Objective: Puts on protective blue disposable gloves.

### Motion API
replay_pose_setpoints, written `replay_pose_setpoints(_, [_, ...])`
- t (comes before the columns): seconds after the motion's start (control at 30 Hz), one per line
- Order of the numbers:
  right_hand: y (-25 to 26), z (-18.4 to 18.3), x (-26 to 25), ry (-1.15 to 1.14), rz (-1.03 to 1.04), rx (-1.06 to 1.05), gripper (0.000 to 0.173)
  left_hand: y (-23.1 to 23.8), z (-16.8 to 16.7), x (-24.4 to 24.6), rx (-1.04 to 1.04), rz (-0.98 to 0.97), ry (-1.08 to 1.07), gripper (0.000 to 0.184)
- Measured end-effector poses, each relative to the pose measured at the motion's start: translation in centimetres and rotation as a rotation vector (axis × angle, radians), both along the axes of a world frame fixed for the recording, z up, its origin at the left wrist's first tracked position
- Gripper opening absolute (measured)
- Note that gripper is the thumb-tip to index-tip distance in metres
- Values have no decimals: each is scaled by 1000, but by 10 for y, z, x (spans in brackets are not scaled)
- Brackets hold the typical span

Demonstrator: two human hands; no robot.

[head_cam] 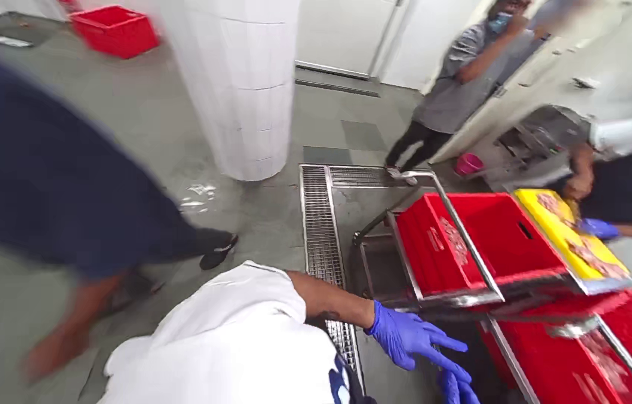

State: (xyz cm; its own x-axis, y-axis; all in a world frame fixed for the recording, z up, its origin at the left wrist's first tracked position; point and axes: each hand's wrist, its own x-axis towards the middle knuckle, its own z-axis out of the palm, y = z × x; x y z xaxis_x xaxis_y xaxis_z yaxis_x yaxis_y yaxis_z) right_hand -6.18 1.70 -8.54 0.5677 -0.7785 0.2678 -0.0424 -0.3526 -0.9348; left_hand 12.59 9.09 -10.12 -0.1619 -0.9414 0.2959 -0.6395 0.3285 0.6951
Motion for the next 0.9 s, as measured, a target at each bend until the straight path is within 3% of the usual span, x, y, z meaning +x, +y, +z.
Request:
replay_pose_setpoints(0.17, [10, -11, -16, 29, -170, 24, 7, -12, -8, -9, 8, -115, 59, 95])
replay_pose_setpoints(0.33, [31, -23, -18, 223, -286, -188, 12, -19, -5, -16, 77, -95, -91, 94])
replay_pose_setpoints(0.43, [41, -38, -17, 231, -308, -201, 12, -26, 0, -16, 113, -99, -204, 71])
replay_pose_setpoints(0.6, [26, -36, -16, 36, -403, 62, 14, -33, -1, -28, 101, -83, -211, 97])
replay_pose_setpoints(0.7, [18, -33, -21, -93, -330, 254, 29, -36, -3, -30, 49, -143, -46, 90])
replay_pose_setpoints(0.77, [15, -37, -30, -207, -239, 337, 34, -31, 0, -36, 84, -262, 211, 79])
replay_pose_setpoints(0.9, [13, -38, -41, -315, -153, 367, 26, -18, 25, -42, 466, -492, 776, 77])
